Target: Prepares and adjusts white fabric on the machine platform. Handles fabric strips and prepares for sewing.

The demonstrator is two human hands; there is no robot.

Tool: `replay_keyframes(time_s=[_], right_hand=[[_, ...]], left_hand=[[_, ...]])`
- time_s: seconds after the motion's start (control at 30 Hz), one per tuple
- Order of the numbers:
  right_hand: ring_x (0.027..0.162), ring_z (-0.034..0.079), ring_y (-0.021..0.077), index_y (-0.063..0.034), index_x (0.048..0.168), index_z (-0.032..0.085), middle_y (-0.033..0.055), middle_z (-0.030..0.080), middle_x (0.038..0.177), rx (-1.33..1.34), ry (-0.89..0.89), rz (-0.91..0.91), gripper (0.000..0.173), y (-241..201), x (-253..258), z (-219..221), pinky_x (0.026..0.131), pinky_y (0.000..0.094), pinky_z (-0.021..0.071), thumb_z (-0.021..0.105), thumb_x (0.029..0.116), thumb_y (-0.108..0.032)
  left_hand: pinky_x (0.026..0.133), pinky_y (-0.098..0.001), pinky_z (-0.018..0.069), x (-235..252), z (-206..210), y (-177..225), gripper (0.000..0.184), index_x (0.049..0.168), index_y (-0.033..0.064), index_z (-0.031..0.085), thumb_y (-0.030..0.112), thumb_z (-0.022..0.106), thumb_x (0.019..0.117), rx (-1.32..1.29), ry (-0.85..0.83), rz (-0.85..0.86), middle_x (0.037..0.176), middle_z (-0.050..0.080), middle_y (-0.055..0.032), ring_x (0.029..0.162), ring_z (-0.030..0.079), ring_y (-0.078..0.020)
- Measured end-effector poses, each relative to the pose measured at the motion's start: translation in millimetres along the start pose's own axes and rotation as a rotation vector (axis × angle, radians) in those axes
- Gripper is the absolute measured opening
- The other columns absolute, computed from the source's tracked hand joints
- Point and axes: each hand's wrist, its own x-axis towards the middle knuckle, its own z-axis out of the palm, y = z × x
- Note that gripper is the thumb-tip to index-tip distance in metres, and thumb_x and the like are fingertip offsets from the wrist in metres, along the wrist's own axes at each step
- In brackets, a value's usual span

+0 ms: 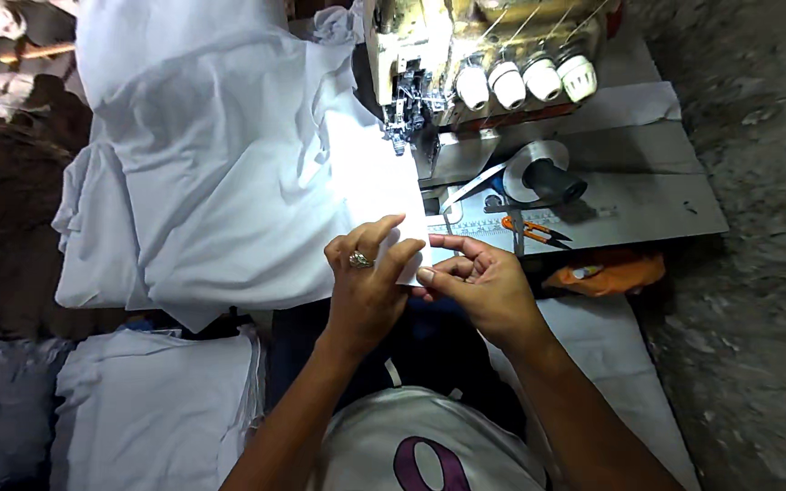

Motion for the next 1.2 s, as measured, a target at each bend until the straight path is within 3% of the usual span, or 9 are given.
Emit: replay_keyframes(time_s=[0.07,0.2,0.63,0.77,0.83,0.93,1.07,1.13,1.2], right_hand=[[0.065,0.074,0.0184,0.0021,0.128,0.061,0.009,0.074,0.075,-0.002,0.006,-0.005,0.045,-3,0,2,0.066,0.0296,0.0657,0.075,0.0855,0.003],[0.064,0.074,0.0167,-0.0041,0.13,0.058,0.0063,0.074,0.075,-0.012,-0.013,-0.017,0.049,-8,-2,2,0.063,0.0269,0.0648,0.076,0.0847,0.0],[0.068,0.075,0.0158,-0.0033,0.124,0.053,0.0037,0.075,0.08,0.021,0.014,-0.067,0.047,14,38,-1,0.062,0.0265,0.0656,0.077,0.0843,0.002],[0.067,0.074,0.0165,-0.0042,0.123,0.055,0.0053,0.074,0.078,0.004,0.037,-0.077,0.044,11,50,3,0.062,0.0256,0.0645,0.076,0.0849,0.002],[0.066,0.074,0.0182,-0.0052,0.122,0.056,0.0067,0.074,0.076,0.005,0.047,-0.067,0.043,12,52,5,0.062,0.0263,0.0647,0.076,0.0846,0.003],[0.065,0.075,0.0184,-0.0062,0.119,0.055,0.0071,0.074,0.076,-0.009,0.029,-0.064,0.041,11,54,6,0.063,0.027,0.0647,0.077,0.0854,0.003],[0.066,0.075,0.0192,-0.0093,0.122,0.055,0.0071,0.074,0.075,-0.067,0.031,-0.1,0.046,17,58,5,0.065,0.0295,0.0654,0.077,0.0835,0.006],[0.066,0.075,0.0197,-0.0093,0.122,0.055,0.0068,0.075,0.077,-0.1,0.031,-0.131,0.048,21,63,4,0.065,0.0317,0.0656,0.079,0.0829,0.005],[0.066,0.075,0.0183,-0.0083,0.122,0.054,0.0056,0.075,0.078,-0.146,0.021,-0.174,0.046,24,65,9,0.063,0.032,0.0654,0.079,0.0848,0.002]], left_hand=[[0.109,-0.0498,0.0322,-5,2,2,0.015,0.104,0.0192,0.075,0.012,0.067,0.0933,0.001,0.036,-0.012,0.13,0.067,-0.0028,0.129,0.054,-0.0201],[0.114,-0.0522,0.029,-5,-15,11,0.026,0.105,0.0195,0.076,0.006,0.055,0.0987,-0.011,0.013,-0.041,0.119,0.076,0.0008,0.132,0.057,-0.0172],[0.115,-0.0473,0.0272,21,-4,-19,0.024,0.1,0.0225,0.074,0.01,0.054,0.1022,0.052,-0.026,-0.08,0.115,0.077,0.0051,0.126,0.061,-0.0125],[0.114,-0.0439,0.0322,15,-1,-53,0.023,0.112,0.0234,0.072,0.013,0.056,0.0996,0.168,0.105,-0.06,0.125,0.071,0.0022,0.129,0.056,-0.0169],[0.114,-0.047,0.0383,-7,-28,-96,0.03,0.124,0.0148,0.068,0.012,0.058,0.0957,0.332,0.166,-0.123,0.136,0.064,-0.0103,0.134,0.054,-0.0273],[0.111,-0.0525,0.0435,-40,-143,-147,0.038,0.129,-0.0094,0.062,0.008,0.057,0.0958,0.535,0.19,-0.255,0.133,0.063,-0.028,0.129,0.058,-0.0406],[0.094,-0.0312,0.0541,-75,-277,-134,0.026,0.118,-0.0176,0.056,-0.004,0.057,0.0953,0.373,0.457,-0.546,0.11,0.066,-0.0176,0.105,0.065,-0.0149],[0.102,-0.035,0.0516,-95,-296,-142,0.024,0.12,-0.0101,0.061,0.0,0.054,0.0991,0.352,0.291,-0.52,0.118,0.066,-0.0148,0.114,0.064,-0.0183],[0.105,-0.0606,0.0459,-120,-293,-160,0.03,0.124,-0.0094,0.066,0.005,0.055,0.1003,0.515,-0.036,-0.407,0.13,0.064,-0.03,0.122,0.061,-0.0442]])
